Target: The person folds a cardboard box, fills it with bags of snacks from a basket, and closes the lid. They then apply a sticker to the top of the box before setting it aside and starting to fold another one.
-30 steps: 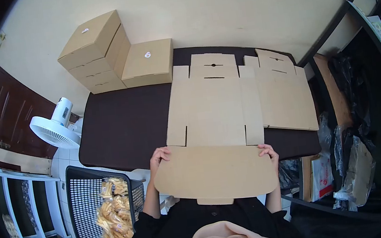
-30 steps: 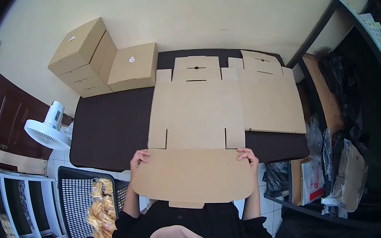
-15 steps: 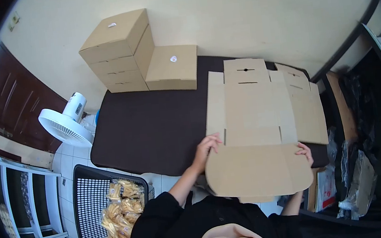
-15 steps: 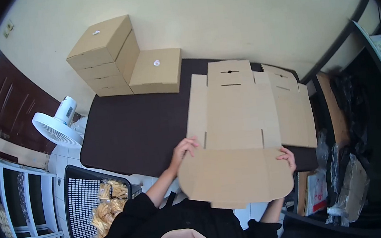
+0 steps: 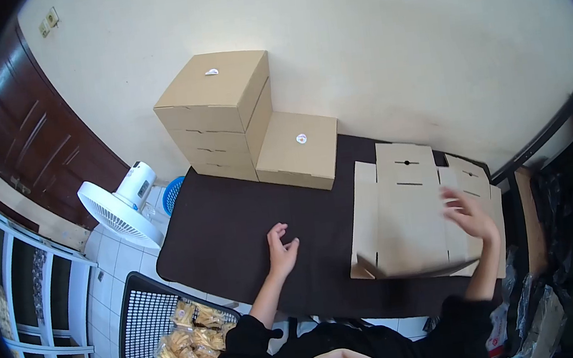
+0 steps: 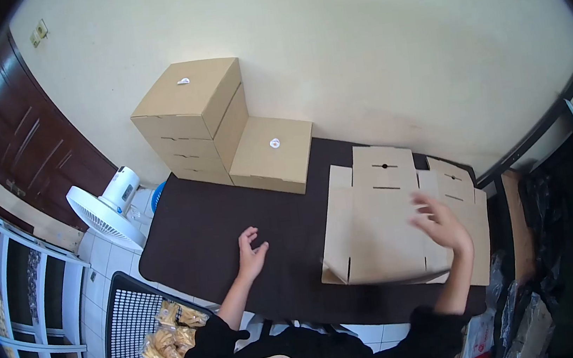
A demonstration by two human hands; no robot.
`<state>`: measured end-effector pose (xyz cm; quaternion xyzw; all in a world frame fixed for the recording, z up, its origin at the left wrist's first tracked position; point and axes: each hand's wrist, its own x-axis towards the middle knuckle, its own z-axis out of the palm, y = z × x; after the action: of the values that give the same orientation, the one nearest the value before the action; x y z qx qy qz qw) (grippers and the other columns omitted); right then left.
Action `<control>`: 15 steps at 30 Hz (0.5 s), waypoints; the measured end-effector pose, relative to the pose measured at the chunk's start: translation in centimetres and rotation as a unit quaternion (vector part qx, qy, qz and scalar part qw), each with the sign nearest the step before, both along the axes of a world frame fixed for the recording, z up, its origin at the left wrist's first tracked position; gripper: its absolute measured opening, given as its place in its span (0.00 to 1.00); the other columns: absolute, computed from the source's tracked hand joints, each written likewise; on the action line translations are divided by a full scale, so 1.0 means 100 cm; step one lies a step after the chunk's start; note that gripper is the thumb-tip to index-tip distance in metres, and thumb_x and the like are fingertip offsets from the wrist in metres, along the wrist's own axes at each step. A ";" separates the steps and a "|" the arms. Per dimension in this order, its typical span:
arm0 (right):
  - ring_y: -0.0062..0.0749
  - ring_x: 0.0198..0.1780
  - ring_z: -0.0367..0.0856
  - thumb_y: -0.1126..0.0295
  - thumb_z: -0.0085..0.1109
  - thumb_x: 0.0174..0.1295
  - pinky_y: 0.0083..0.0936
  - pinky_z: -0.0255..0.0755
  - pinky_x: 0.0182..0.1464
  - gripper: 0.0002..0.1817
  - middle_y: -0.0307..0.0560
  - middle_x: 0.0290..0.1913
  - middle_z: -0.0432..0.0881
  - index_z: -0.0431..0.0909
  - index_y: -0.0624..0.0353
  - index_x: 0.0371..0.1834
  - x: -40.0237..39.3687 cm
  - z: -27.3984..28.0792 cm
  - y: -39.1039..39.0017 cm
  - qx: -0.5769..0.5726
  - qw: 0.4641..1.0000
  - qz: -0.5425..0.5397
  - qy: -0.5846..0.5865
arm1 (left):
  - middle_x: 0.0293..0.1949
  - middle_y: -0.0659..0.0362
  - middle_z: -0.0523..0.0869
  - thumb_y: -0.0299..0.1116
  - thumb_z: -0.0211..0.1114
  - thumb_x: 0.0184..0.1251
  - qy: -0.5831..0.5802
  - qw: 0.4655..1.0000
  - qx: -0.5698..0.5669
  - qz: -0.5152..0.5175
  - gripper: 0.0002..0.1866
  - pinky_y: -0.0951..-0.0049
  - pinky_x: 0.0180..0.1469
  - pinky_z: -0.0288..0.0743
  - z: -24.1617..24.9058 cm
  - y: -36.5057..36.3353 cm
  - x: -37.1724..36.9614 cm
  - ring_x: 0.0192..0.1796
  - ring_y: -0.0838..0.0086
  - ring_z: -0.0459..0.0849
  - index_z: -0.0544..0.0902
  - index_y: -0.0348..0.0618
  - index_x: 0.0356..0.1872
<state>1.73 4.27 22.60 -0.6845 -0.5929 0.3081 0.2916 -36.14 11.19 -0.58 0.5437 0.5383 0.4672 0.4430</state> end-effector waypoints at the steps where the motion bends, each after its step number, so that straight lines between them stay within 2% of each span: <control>1: 0.34 0.48 0.76 0.62 0.59 0.57 0.27 0.70 0.52 0.27 0.50 0.51 0.75 0.68 0.65 0.56 -0.004 0.005 0.027 -0.094 0.986 0.133 -0.026 | 0.57 0.52 0.63 0.25 0.63 0.54 0.000 0.999 -0.032 0.022 0.25 0.70 0.47 0.76 0.004 0.014 -0.006 0.57 0.62 0.69 0.65 0.40 0.54; 2: 0.35 0.48 0.77 0.60 0.61 0.55 0.27 0.71 0.51 0.28 0.52 0.51 0.75 0.68 0.66 0.56 -0.009 0.006 0.058 -0.096 0.986 0.134 -0.010 | 0.57 0.50 0.63 0.28 0.63 0.55 -0.010 0.998 -0.066 0.022 0.27 0.68 0.51 0.73 -0.003 0.031 -0.013 0.56 0.62 0.70 0.63 0.39 0.56; 3: 0.36 0.48 0.78 0.58 0.62 0.54 0.28 0.72 0.50 0.30 0.53 0.51 0.76 0.68 0.66 0.56 -0.014 0.004 0.088 -0.100 0.986 0.135 0.003 | 0.57 0.50 0.63 0.28 0.63 0.55 -0.014 0.998 -0.064 0.021 0.27 0.68 0.51 0.73 -0.003 0.043 -0.015 0.56 0.62 0.70 0.63 0.39 0.56; 5: 0.37 0.46 0.79 0.58 0.62 0.54 0.29 0.73 0.47 0.29 0.55 0.49 0.77 0.69 0.67 0.55 -0.027 -0.005 0.142 -0.033 0.995 0.085 -0.051 | 0.56 0.47 0.62 0.31 0.63 0.55 -0.029 0.997 -0.068 0.027 0.29 0.66 0.55 0.69 0.000 0.069 -0.015 0.56 0.61 0.71 0.61 0.38 0.57; 7: 0.41 0.45 0.79 0.50 0.60 0.54 0.30 0.73 0.46 0.32 0.58 0.47 0.78 0.70 0.68 0.53 -0.054 -0.037 0.186 0.062 0.995 0.019 -0.077 | 0.58 0.46 0.60 0.32 0.63 0.56 -0.037 0.997 -0.070 0.018 0.32 0.66 0.56 0.68 0.006 0.086 -0.016 0.57 0.61 0.70 0.59 0.37 0.59; 9: 0.38 0.46 0.79 0.41 0.53 0.54 0.27 0.73 0.47 0.38 0.57 0.49 0.76 0.69 0.68 0.54 -0.086 -0.083 0.219 -0.047 0.987 0.011 -0.152 | 0.60 0.45 0.58 0.33 0.63 0.56 -0.084 0.992 -0.091 0.032 0.35 0.66 0.53 0.71 0.002 0.102 -0.013 0.58 0.62 0.70 0.56 0.37 0.62; 10: 0.39 0.47 0.78 0.34 0.50 0.51 0.28 0.73 0.47 0.45 0.60 0.50 0.75 0.68 0.71 0.53 -0.105 -0.114 0.226 -0.056 0.992 -0.028 -0.109 | 0.63 0.44 0.55 0.35 0.64 0.56 -0.128 0.983 -0.128 0.024 0.39 0.66 0.49 0.74 0.011 0.105 -0.013 0.59 0.62 0.69 0.51 0.38 0.64; 11: 0.51 0.47 0.78 0.34 0.52 0.49 0.38 0.71 0.51 0.50 0.64 0.47 0.76 0.64 0.79 0.54 -0.109 -0.161 0.248 -0.146 0.985 -0.033 -0.085 | 0.63 0.44 0.55 0.35 0.64 0.56 -0.130 0.983 -0.127 0.025 0.39 0.66 0.49 0.74 0.012 0.109 -0.014 0.59 0.62 0.69 0.51 0.38 0.64; 12: 0.55 0.54 0.72 0.34 0.51 0.49 0.46 0.67 0.54 0.51 0.64 0.54 0.71 0.60 0.74 0.59 -0.140 -0.158 0.236 -0.205 0.970 -0.114 0.071 | 0.64 0.44 0.54 0.36 0.64 0.57 -0.147 0.978 -0.147 0.027 0.40 0.66 0.47 0.74 0.011 0.111 -0.015 0.59 0.63 0.68 0.49 0.39 0.65; 13: 0.57 0.61 0.64 0.35 0.51 0.50 0.55 0.64 0.55 0.50 0.64 0.62 0.61 0.56 0.67 0.64 -0.154 -0.162 0.229 -0.258 0.936 -0.133 0.199 | 0.64 0.45 0.53 0.37 0.64 0.57 -0.164 0.972 -0.168 0.030 0.42 0.67 0.45 0.75 0.010 0.114 -0.016 0.59 0.63 0.68 0.46 0.40 0.66; 14: 0.52 0.65 0.57 0.36 0.50 0.51 0.55 0.62 0.57 0.44 0.57 0.66 0.56 0.56 0.55 0.66 -0.165 -0.169 0.226 -0.292 0.886 -0.172 0.316 | 0.66 0.46 0.52 0.38 0.63 0.57 -0.166 0.969 -0.184 0.019 0.45 0.67 0.47 0.74 0.009 0.118 -0.018 0.61 0.63 0.67 0.40 0.41 0.68; 15: 0.48 0.63 0.60 0.38 0.54 0.49 0.49 0.62 0.56 0.43 0.55 0.65 0.57 0.58 0.50 0.64 -0.173 -0.174 0.224 -0.260 0.872 -0.195 0.367 | 0.66 0.46 0.52 0.38 0.63 0.57 -0.167 0.969 -0.183 0.020 0.45 0.67 0.47 0.74 0.008 0.122 -0.019 0.61 0.63 0.67 0.40 0.41 0.68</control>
<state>-15.62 26.70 5.22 -0.6751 -0.1964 0.6167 0.3540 -38.07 23.36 0.26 0.3571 0.5438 0.4536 0.6090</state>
